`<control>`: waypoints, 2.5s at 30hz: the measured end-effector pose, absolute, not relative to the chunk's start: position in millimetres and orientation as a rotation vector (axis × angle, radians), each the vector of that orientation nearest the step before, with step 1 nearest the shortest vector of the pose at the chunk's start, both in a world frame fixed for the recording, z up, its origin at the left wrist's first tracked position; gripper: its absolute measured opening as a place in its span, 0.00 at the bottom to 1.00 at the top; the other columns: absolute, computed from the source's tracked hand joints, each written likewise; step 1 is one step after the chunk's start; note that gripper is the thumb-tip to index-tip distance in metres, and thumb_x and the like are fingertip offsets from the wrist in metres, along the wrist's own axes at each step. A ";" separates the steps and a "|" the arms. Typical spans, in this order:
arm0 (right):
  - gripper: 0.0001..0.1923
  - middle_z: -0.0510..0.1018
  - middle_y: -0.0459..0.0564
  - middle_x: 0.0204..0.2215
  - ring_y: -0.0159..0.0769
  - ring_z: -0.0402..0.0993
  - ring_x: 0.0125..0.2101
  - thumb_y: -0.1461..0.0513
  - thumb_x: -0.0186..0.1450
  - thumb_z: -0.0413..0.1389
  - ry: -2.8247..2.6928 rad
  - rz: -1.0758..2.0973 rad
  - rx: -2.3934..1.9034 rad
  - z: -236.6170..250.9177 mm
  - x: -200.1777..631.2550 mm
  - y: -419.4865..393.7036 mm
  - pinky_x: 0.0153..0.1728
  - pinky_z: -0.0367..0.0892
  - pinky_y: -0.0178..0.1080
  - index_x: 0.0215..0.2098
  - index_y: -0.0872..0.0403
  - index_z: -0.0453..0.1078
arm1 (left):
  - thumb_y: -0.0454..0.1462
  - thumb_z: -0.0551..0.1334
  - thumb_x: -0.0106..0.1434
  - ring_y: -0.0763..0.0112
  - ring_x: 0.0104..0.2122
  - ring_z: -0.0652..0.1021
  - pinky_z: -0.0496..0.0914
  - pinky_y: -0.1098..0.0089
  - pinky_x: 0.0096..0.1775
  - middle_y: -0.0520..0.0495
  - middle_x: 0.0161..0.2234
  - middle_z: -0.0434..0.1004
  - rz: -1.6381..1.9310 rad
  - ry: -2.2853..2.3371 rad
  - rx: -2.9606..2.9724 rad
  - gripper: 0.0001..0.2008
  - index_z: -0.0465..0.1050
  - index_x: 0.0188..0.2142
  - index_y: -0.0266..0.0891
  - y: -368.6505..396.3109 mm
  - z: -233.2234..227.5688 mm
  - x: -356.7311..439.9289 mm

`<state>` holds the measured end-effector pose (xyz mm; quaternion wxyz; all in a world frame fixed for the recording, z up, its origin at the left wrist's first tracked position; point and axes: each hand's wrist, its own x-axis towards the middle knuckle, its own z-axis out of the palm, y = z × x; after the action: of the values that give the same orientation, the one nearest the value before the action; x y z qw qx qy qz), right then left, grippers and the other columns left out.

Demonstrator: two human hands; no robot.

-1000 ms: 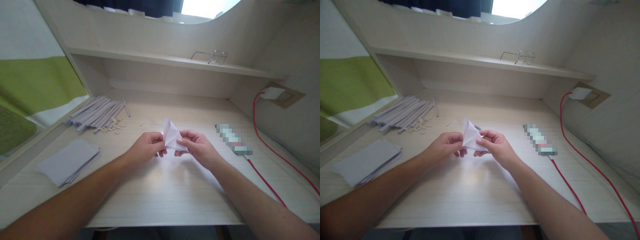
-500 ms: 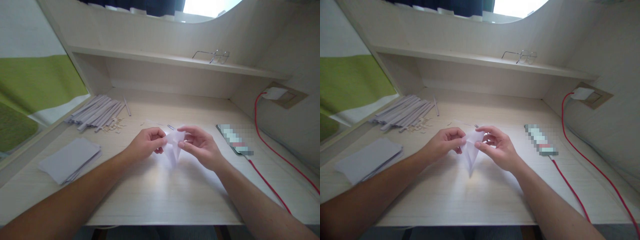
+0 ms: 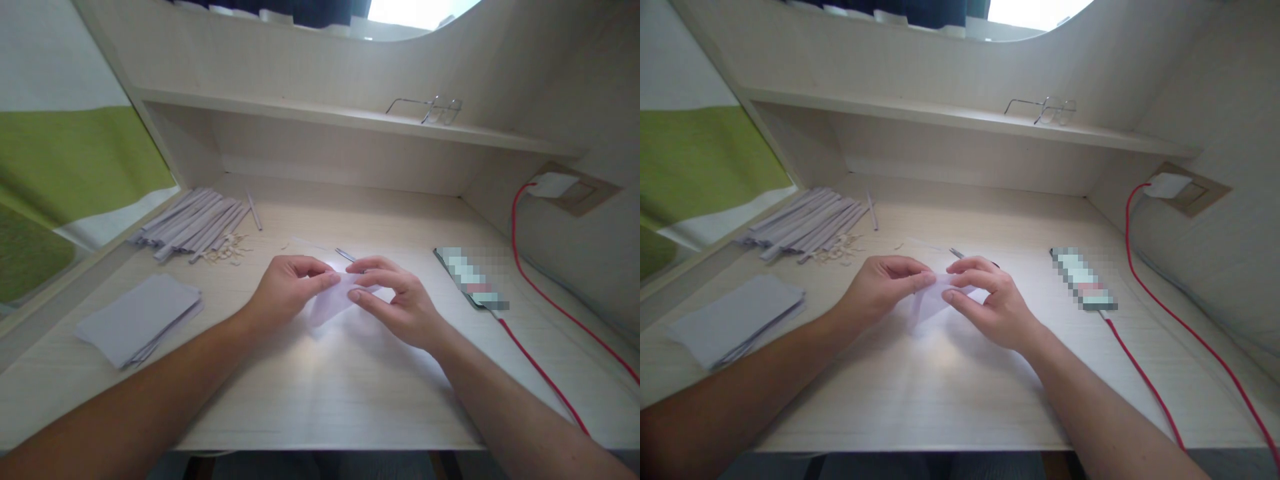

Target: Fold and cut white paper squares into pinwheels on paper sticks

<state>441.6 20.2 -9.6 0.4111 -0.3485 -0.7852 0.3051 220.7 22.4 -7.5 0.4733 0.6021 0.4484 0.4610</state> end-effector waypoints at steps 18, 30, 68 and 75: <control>0.10 0.77 0.46 0.25 0.35 0.70 0.27 0.56 0.64 0.64 -1.789 0.826 -1.140 -18.4 438.5 20.0 0.28 0.62 0.37 0.28 0.52 0.75 | 0.39 0.69 0.57 0.67 0.31 0.79 0.74 0.69 0.36 0.47 0.31 0.84 1.063 0.968 1.311 0.07 0.85 0.33 0.37 25.1 -7.9 223.6; 0.13 0.77 0.46 0.23 0.35 0.71 0.25 0.54 0.66 0.64 -1.820 0.817 -1.168 -18.4 435.9 20.3 0.27 0.63 0.37 0.28 0.53 0.76 | 0.41 0.71 0.58 0.65 0.34 0.81 0.71 0.69 0.37 0.46 0.35 0.86 1.089 1.176 1.521 0.09 0.85 0.36 0.37 18.4 -7.1 225.0; 0.15 0.83 0.49 0.25 0.34 0.80 0.26 0.54 0.56 0.73 -1.419 1.347 -1.080 -16.4 442.1 34.0 0.32 0.75 0.37 0.31 0.55 0.80 | 0.40 0.70 0.61 0.72 0.29 0.74 0.66 0.72 0.31 0.50 0.28 0.79 1.305 1.087 1.503 0.07 0.80 0.30 0.37 23.3 -11.5 223.6; 0.14 0.84 0.49 0.25 0.35 0.81 0.25 0.54 0.56 0.73 -1.409 1.292 -1.074 -14.2 443.7 36.0 0.32 0.76 0.37 0.31 0.55 0.80 | 0.38 0.70 0.60 0.72 0.28 0.74 0.67 0.71 0.32 0.50 0.28 0.78 1.350 1.116 1.499 0.07 0.79 0.30 0.37 24.0 -11.9 222.6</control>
<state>443.7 36.0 -14.2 0.4570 -0.4357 -0.5715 0.5241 222.6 24.0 -11.9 0.4060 0.5942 0.4424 0.5351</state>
